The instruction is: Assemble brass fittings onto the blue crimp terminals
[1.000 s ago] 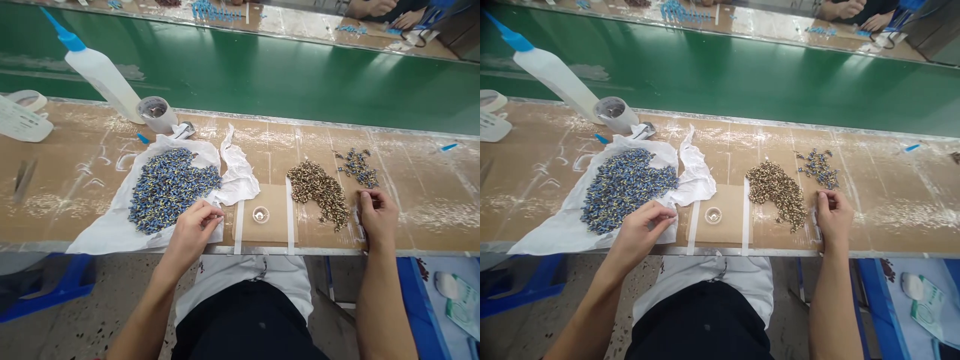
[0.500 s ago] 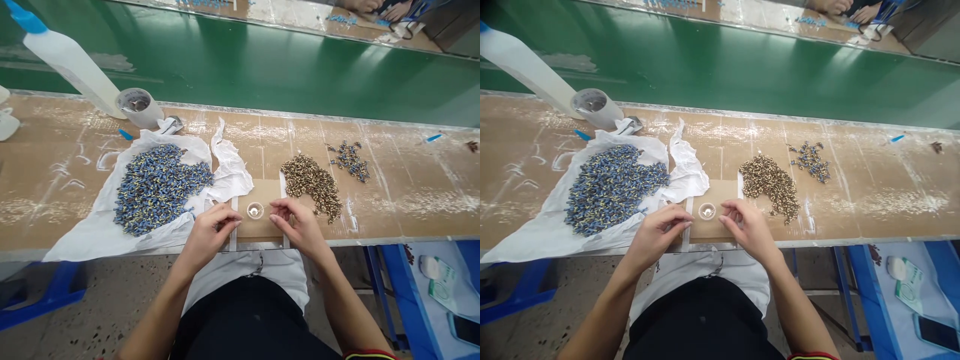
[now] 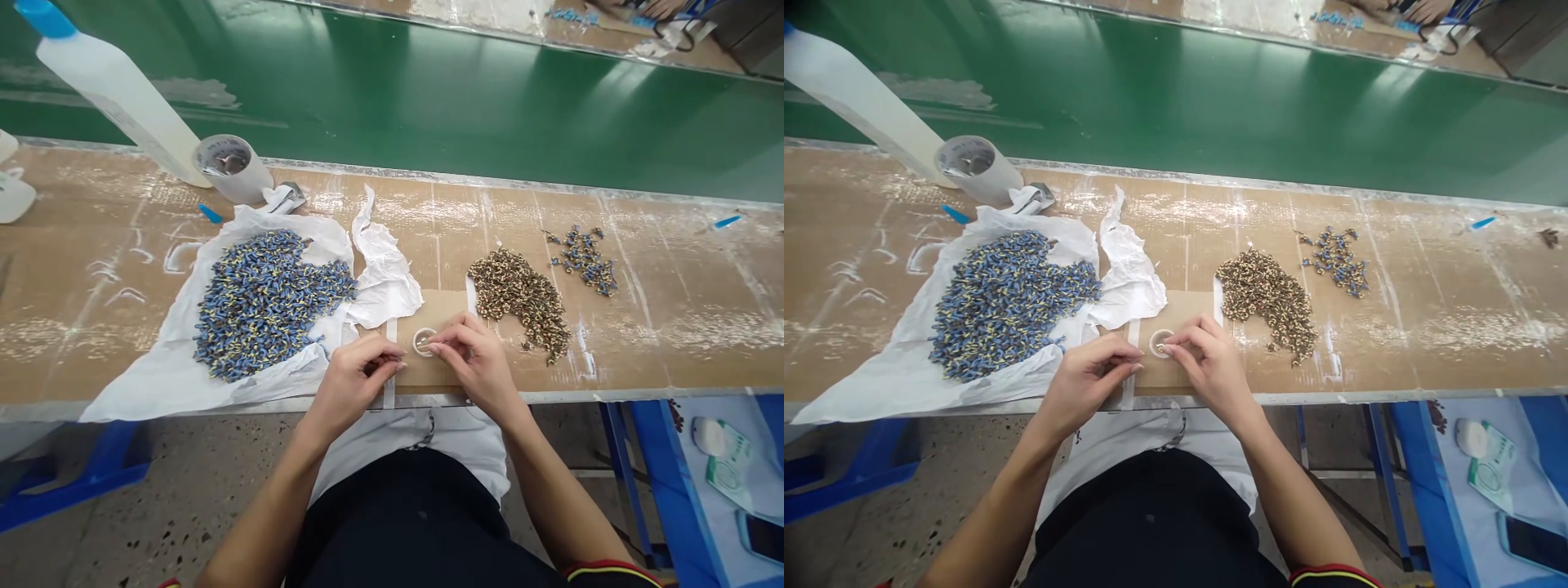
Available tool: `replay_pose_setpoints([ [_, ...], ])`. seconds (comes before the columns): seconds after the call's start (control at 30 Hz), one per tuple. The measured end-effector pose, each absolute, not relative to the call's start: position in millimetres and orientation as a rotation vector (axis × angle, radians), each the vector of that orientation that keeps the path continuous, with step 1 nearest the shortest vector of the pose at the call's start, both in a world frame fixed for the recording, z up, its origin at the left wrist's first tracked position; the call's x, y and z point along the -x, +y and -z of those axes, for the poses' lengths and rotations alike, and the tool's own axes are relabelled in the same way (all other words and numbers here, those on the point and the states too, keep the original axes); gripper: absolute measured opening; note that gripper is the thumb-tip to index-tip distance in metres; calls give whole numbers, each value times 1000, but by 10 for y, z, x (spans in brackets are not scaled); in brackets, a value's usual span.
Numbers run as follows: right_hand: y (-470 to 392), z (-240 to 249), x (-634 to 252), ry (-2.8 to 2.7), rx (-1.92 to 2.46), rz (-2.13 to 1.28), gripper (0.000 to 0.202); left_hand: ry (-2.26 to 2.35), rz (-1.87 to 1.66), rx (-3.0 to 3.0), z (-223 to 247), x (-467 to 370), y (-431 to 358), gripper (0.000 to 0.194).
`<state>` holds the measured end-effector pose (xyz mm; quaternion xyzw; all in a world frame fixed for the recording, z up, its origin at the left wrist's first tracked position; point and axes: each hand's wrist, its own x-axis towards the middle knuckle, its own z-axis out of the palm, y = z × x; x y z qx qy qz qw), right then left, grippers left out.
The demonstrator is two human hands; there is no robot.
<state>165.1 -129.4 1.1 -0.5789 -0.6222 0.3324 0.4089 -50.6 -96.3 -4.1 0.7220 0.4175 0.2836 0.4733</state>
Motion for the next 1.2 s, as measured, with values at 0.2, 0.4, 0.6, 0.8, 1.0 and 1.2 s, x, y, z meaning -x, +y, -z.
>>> replay_pose_setpoints([
  [0.2, -1248, 12, -1607, -1681, 1422, -684, 10, 986, -707, -1857, 16, 437, -971, 9],
  [0.4, -1262, -13, -1617, -1594, 1406, -684, 12, 967, -735, -1895, 52, 423, -996, 11],
  [0.6, -1351, -100, -1619, -1452, 1329, -718, 9, 936, -755, -1947, 74, 425, -1002, 10],
  [0.8, -1383, -116, -1563, -1518, 1359, -749, 9, 948, -728, -1954, 66, 412, -999, 9],
  [1.0, -1392, -86, -1535, -1538, 1379, -730, 10, 955, -719, -1959, 63, 411, -996, 10],
  [1.2, -1397, -66, -1529, -1549, 1399, -730, 12, 954, -705, -1963, 52, 404, -992, 12],
])
